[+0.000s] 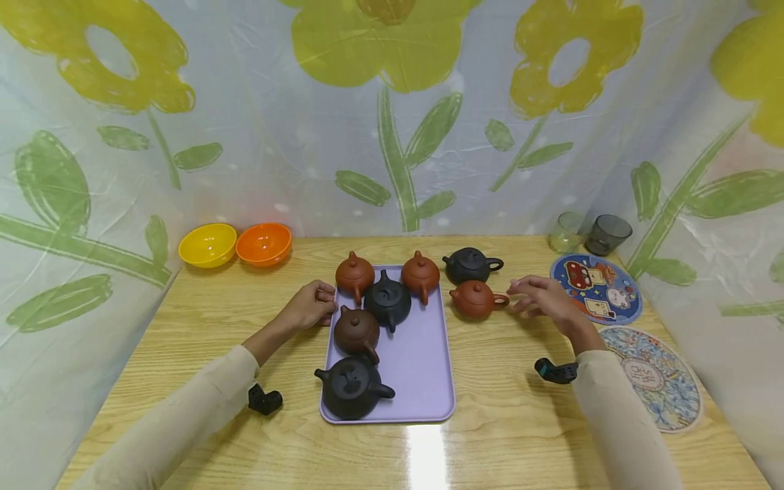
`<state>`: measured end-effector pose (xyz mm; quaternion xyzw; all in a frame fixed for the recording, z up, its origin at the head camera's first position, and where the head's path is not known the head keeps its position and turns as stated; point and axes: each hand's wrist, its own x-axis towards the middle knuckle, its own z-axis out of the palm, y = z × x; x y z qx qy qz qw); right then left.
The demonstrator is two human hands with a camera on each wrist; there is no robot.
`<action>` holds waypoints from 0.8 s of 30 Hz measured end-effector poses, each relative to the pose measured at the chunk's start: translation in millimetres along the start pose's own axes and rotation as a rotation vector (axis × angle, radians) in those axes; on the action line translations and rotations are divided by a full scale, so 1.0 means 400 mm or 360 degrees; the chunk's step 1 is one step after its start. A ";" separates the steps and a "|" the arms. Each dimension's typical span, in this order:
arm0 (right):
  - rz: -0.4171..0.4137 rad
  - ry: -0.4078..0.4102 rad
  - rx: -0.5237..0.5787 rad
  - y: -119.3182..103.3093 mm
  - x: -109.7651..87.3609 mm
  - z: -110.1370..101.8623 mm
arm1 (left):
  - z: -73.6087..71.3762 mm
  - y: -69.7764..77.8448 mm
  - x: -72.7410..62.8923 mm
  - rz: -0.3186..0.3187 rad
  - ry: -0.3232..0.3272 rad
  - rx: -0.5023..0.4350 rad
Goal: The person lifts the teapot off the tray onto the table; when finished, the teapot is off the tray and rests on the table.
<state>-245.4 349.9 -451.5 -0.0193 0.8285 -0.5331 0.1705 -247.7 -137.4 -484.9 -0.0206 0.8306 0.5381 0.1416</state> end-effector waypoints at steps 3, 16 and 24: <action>-0.0028 0.0036 -0.0025 -0.008 -0.012 -0.002 | 0.000 -0.001 0.000 0.0005 0.0003 0.0011; -0.0207 -0.0039 -0.0091 -0.095 -0.084 0.053 | 0.000 0.002 -0.002 -0.0014 0.0001 0.0020; -0.0319 -0.0158 -0.0153 -0.144 -0.117 0.131 | -0.001 0.003 -0.003 0.0001 0.0003 0.0035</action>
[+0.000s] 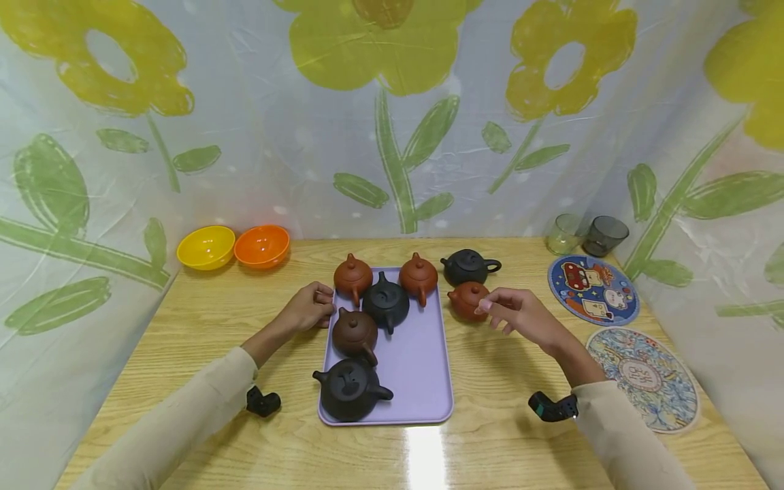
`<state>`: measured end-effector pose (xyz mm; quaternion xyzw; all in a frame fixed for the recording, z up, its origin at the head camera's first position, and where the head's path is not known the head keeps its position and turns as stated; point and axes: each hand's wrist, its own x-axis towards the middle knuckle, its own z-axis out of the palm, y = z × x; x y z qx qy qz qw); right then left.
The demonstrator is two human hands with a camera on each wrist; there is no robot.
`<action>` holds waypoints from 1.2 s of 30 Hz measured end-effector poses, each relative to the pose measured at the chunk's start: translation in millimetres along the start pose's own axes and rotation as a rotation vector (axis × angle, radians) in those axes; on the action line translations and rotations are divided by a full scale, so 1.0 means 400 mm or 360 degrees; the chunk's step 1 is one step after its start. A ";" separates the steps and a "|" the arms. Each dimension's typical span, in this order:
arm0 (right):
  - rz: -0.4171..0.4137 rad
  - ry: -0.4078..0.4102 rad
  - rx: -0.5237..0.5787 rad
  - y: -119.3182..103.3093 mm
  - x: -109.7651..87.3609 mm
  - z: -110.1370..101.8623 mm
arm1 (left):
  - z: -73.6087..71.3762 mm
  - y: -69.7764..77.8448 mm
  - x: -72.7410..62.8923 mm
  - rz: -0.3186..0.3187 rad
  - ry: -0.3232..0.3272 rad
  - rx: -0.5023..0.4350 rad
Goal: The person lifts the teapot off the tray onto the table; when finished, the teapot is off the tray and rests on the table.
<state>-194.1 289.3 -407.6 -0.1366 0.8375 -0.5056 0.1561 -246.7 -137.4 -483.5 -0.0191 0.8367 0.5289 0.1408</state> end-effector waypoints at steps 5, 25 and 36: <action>-0.0066 -0.0055 -0.0003 -0.024 -0.002 0.049 | 0.000 -0.002 0.002 0.0002 -0.0001 -0.0010; -0.0114 -0.0387 0.0048 -0.050 0.002 0.229 | 0.003 -0.004 0.007 -0.0011 0.0007 -0.0030; -0.0034 -0.0508 0.0123 -0.053 -0.006 0.316 | 0.003 -0.002 0.004 -0.0008 0.0011 -0.0029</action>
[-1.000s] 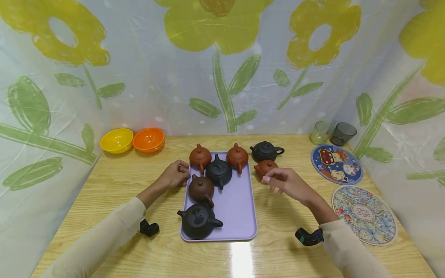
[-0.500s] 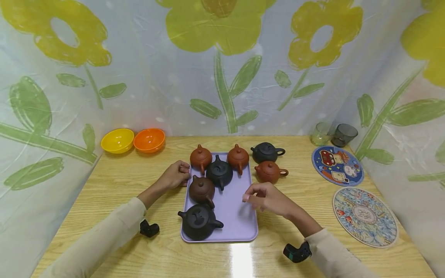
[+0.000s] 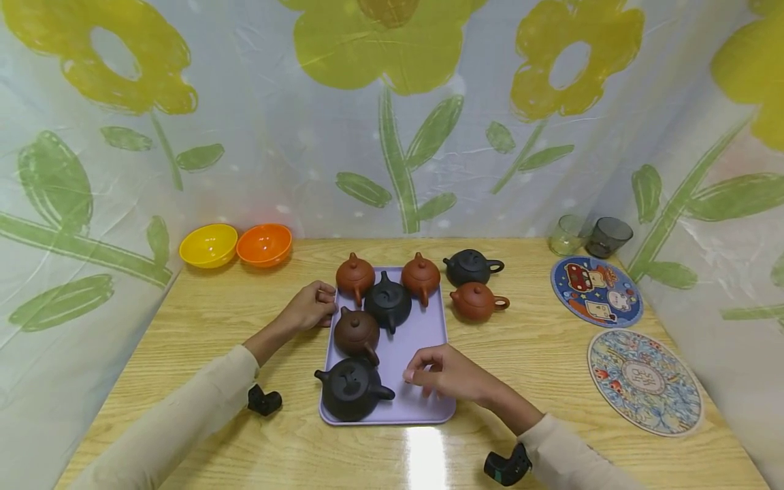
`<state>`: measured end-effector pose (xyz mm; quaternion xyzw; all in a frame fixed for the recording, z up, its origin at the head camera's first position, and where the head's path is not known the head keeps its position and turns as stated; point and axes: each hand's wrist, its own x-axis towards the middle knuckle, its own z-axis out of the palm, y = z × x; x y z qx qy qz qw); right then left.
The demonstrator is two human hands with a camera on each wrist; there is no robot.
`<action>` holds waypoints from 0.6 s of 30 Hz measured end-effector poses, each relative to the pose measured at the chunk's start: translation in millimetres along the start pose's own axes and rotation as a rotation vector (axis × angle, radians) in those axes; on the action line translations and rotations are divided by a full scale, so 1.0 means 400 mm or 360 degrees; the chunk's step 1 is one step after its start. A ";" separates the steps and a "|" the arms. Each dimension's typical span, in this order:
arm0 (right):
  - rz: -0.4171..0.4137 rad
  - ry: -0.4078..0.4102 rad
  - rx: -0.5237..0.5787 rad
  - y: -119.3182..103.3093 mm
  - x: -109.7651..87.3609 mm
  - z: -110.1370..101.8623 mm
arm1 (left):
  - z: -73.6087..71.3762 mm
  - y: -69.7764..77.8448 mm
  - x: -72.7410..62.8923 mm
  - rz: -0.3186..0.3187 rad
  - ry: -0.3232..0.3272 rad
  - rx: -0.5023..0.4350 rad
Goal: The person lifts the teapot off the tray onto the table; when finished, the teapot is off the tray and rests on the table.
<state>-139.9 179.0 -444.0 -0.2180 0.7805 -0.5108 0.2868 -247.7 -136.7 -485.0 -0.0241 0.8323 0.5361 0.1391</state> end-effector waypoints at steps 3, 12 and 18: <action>0.0024 -0.0021 0.0026 0.005 0.005 0.019 | -0.001 0.002 -0.002 0.0003 0.0000 -0.0006; 0.0101 -0.0031 0.0117 0.014 0.012 0.056 | 0.000 0.000 0.000 0.0003 0.0001 0.0014; 0.0125 -0.0001 0.0113 0.012 0.021 0.067 | -0.002 0.000 0.000 0.0017 -0.0005 0.0018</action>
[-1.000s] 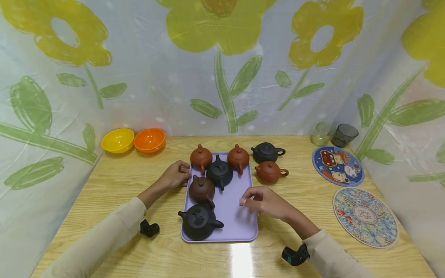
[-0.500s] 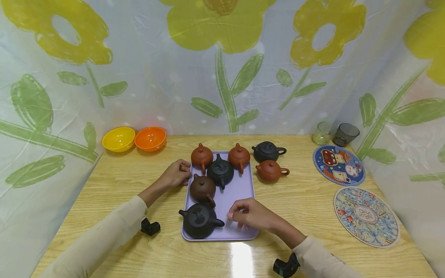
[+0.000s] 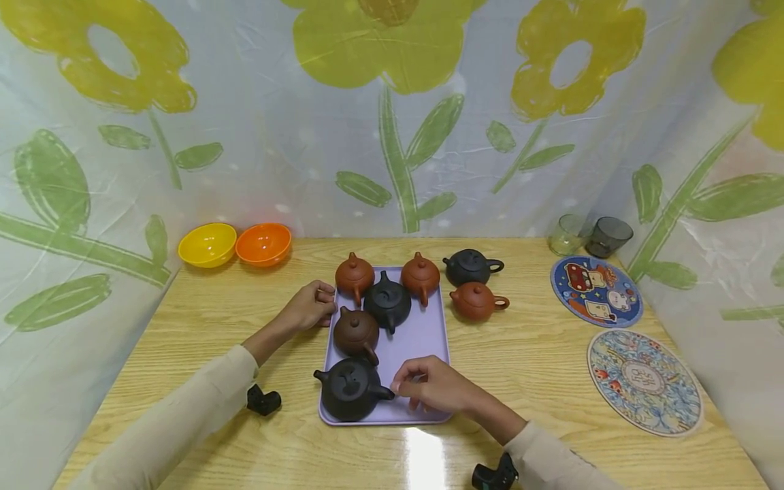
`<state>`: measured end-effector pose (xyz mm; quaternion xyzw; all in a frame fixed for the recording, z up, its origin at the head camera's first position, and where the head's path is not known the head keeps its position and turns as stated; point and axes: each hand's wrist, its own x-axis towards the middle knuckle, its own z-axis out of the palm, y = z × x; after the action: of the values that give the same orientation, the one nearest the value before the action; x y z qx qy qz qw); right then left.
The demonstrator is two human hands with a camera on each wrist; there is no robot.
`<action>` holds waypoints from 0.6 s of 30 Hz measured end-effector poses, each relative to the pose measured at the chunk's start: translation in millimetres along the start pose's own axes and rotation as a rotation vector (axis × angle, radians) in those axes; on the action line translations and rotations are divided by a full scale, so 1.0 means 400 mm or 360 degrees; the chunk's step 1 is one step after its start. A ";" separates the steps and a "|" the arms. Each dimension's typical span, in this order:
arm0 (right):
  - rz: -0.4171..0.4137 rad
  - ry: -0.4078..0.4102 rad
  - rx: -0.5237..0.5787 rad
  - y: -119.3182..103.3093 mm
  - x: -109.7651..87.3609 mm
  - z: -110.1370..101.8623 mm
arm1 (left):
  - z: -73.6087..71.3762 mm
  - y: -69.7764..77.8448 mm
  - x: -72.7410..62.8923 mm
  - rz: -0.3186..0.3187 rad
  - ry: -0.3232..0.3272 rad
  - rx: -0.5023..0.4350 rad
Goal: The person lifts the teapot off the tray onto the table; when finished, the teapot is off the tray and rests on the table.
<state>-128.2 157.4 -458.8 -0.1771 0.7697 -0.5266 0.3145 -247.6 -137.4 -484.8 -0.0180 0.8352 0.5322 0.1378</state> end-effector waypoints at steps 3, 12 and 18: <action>0.0006 0.0002 -0.0006 0.000 0.006 0.004 | 0.000 0.000 0.001 -0.0006 0.0000 0.0004; 0.0002 -0.0006 -0.0025 0.000 0.022 0.015 | 0.001 -0.004 0.006 -0.0012 -0.0003 -0.0002; 0.0010 0.0021 -0.0032 0.003 0.027 0.024 | -0.001 -0.001 0.004 -0.0021 -0.0007 -0.0003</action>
<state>-129.9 144.6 -465.5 -0.1742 0.7775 -0.5191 0.3093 -249.0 -137.7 -485.5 -0.0226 0.8342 0.5321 0.1432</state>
